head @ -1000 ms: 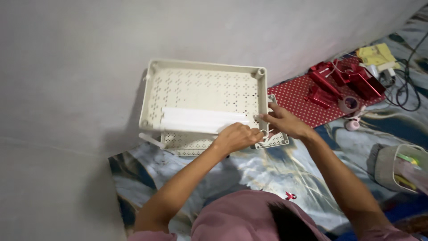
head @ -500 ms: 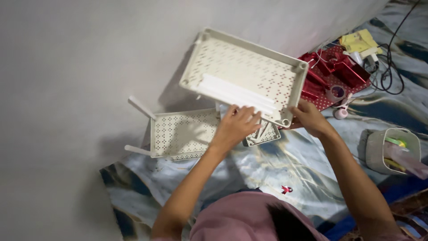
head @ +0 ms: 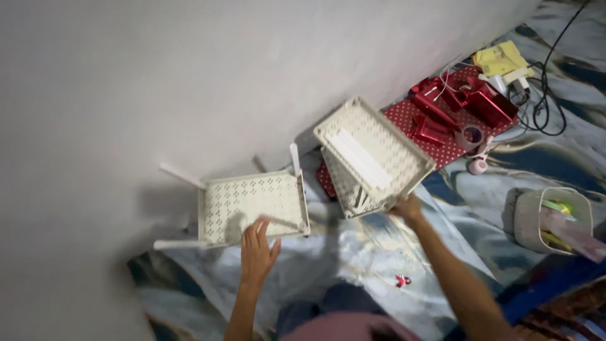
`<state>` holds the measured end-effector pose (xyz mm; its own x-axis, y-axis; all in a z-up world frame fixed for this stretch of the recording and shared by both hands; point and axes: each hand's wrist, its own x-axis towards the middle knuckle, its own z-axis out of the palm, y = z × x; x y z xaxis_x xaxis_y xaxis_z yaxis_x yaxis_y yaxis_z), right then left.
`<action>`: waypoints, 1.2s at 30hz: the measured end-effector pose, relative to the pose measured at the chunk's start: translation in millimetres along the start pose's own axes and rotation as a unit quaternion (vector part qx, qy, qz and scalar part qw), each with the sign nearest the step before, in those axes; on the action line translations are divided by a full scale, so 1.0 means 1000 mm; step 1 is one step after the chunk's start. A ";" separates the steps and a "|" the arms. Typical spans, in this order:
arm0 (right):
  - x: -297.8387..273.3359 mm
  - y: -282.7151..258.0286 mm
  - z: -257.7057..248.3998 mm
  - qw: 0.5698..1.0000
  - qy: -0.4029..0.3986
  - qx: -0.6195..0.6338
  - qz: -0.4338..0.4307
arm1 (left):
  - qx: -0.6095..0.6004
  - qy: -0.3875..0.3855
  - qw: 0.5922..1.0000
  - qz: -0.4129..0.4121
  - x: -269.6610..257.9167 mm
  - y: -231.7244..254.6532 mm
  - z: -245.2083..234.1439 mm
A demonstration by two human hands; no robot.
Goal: The person assembles a white plastic storage rack by inserting vertical poles into perforated trays and attaching a handle. They repeatedly insert and remove poles and trays, adjusting the configuration while sitting on the floor.
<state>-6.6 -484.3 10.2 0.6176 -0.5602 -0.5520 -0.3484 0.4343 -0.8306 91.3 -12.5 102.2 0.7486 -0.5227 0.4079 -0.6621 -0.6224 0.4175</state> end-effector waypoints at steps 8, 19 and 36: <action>0.002 0.080 0.047 0.997 0.018 0.073 0.024 | 0.112 -0.152 0.978 -0.083 -0.042 -0.035 0.056; 0.013 0.105 0.076 0.987 0.021 0.153 0.042 | 0.126 -0.096 0.982 -0.106 -0.066 -0.025 0.059; 0.021 0.099 0.074 0.979 0.122 0.069 0.150 | 0.020 -0.027 0.995 -0.096 -0.046 0.003 0.093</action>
<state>24.3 -400.6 -77.7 0.3101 -0.5374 -0.7843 -0.3785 0.6869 -0.6204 58.1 -44.8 9.7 0.8623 -0.4223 0.2797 -0.5062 -0.7352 0.4507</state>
